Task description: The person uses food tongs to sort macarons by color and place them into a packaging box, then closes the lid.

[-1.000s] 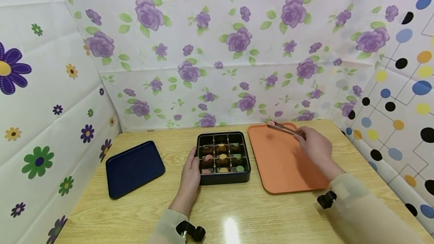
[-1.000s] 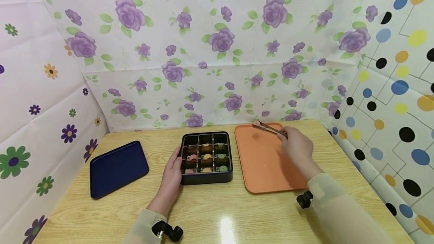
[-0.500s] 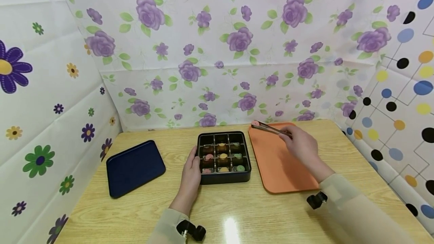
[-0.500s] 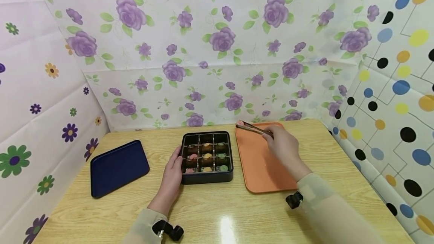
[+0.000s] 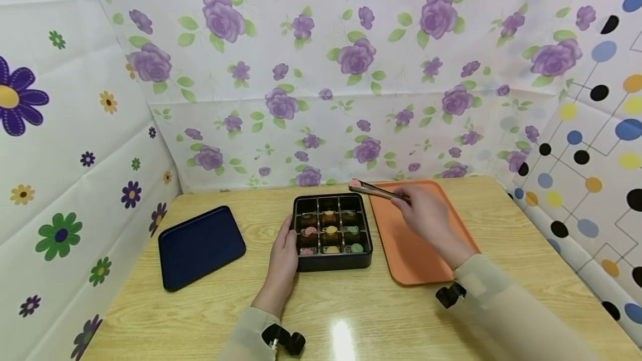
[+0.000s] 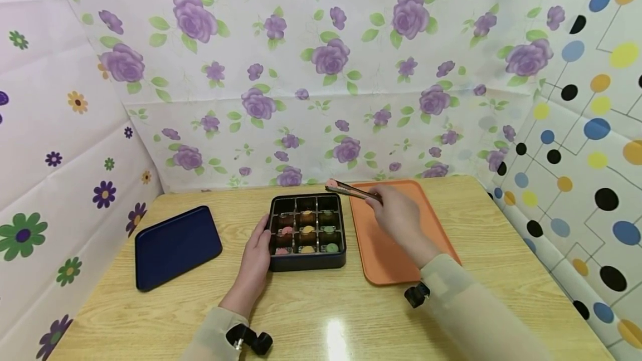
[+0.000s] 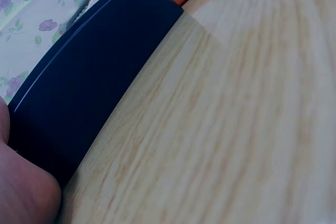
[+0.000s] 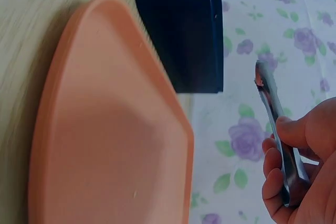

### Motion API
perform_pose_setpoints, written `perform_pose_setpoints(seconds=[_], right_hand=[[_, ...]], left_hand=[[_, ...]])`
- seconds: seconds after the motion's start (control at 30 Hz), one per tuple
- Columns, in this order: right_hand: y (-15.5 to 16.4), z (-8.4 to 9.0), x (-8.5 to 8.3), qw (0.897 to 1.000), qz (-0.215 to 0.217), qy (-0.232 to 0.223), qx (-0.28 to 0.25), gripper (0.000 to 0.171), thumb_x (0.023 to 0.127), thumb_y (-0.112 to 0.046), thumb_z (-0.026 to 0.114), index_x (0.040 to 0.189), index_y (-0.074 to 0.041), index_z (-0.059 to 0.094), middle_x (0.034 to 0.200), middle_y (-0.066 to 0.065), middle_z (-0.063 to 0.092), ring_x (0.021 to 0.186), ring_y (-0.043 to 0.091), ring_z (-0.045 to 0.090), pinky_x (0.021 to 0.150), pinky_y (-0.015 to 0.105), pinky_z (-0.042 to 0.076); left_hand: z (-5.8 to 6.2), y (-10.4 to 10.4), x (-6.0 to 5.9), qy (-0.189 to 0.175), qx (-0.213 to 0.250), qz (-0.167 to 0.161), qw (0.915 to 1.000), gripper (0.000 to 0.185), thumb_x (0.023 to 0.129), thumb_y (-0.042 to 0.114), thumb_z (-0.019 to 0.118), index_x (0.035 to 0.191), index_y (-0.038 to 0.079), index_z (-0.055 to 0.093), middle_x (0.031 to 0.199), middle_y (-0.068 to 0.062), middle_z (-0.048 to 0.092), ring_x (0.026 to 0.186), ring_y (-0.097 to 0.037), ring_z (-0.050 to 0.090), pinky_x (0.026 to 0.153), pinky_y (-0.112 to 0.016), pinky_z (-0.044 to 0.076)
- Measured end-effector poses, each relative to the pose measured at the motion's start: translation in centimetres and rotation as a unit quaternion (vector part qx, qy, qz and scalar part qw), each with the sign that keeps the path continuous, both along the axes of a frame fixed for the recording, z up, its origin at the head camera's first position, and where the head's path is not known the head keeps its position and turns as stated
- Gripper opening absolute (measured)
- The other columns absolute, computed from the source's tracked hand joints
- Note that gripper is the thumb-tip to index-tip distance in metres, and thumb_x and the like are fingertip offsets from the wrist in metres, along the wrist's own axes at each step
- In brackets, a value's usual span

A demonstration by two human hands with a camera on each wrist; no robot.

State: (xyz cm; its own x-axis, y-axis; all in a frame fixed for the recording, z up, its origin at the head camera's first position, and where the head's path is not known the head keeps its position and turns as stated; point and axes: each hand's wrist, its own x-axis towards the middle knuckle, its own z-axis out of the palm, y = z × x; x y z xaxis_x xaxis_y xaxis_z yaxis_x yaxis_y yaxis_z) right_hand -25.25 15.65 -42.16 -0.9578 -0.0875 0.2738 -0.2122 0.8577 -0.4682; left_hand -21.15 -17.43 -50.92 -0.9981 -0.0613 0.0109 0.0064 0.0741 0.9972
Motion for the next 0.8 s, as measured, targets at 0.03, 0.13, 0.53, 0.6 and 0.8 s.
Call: perform_pose_setpoints(seconds=[0.03, 0.13, 0.53, 0.6, 0.8], right_hand=[[-0.3, 0.1, 0.1, 1.0, 0.0, 0.001, 0.0, 0.017, 0.113, -0.03, 0.07, 0.119, -0.017, 0.079, 0.093, 0.002, 0.073, 0.064, 0.02, 0.057, 0.055, 0.039, 0.042], [-1.3, 0.2, 0.2, 1.0, 0.008, 0.001, -0.001, 0.017, 0.112, -0.029, 0.07, 0.12, -0.017, 0.078, 0.095, 0.001, 0.073, 0.067, 0.018, 0.059, 0.057, 0.039, 0.044], [-5.5, -0.2, -0.1, 0.999, 0.044, 0.014, 0.019, 0.017, 0.111, -0.029, 0.072, 0.121, -0.017, 0.079, 0.094, -0.002, 0.072, 0.071, 0.016, 0.06, 0.062, 0.039, 0.047], [-6.1, -0.3, -0.1, 0.998, 0.048, 0.018, 0.024, 0.019, 0.111, -0.029, 0.073, 0.123, -0.015, 0.079, 0.095, -0.001, 0.073, 0.072, 0.016, 0.061, 0.063, 0.039, 0.049], [-7.8, -0.5, 0.1, 0.998, 0.048, 0.01, 0.033, 0.024, 0.111, -0.031, 0.073, 0.128, -0.016, 0.078, 0.096, -0.002, 0.073, 0.07, 0.014, 0.06, 0.061, 0.039, 0.05]], left_hand=[[0.0, 0.0, 0.0, 0.0, -0.001, 0.001, 1.0, 0.056, 0.123, 0.028, 0.032, 0.178, 0.021, 0.025, 0.183, -0.005, 0.021, 0.168, -0.035, 0.016, 0.132, -0.063, 0.022], [0.1, 0.0, 0.0, -0.001, -0.003, 0.003, 1.0, 0.056, 0.123, 0.028, 0.032, 0.178, 0.021, 0.025, 0.183, -0.006, 0.02, 0.168, -0.034, 0.016, 0.132, -0.062, 0.022], [0.1, -0.1, -0.1, 0.004, 0.006, 0.002, 1.0, 0.055, 0.123, 0.028, 0.032, 0.178, 0.022, 0.026, 0.182, -0.005, 0.024, 0.167, -0.034, 0.019, 0.132, -0.062, 0.025], [0.1, -0.1, -0.1, 0.003, 0.007, 0.001, 1.0, 0.055, 0.123, 0.027, 0.032, 0.178, 0.021, 0.026, 0.182, -0.006, 0.024, 0.167, -0.034, 0.02, 0.131, -0.062, 0.025], [0.1, 0.1, 0.0, 0.007, 0.002, 0.002, 1.0, 0.055, 0.123, 0.027, 0.034, 0.178, 0.018, 0.028, 0.182, -0.008, 0.022, 0.167, -0.036, 0.019, 0.131, -0.064, 0.024]])
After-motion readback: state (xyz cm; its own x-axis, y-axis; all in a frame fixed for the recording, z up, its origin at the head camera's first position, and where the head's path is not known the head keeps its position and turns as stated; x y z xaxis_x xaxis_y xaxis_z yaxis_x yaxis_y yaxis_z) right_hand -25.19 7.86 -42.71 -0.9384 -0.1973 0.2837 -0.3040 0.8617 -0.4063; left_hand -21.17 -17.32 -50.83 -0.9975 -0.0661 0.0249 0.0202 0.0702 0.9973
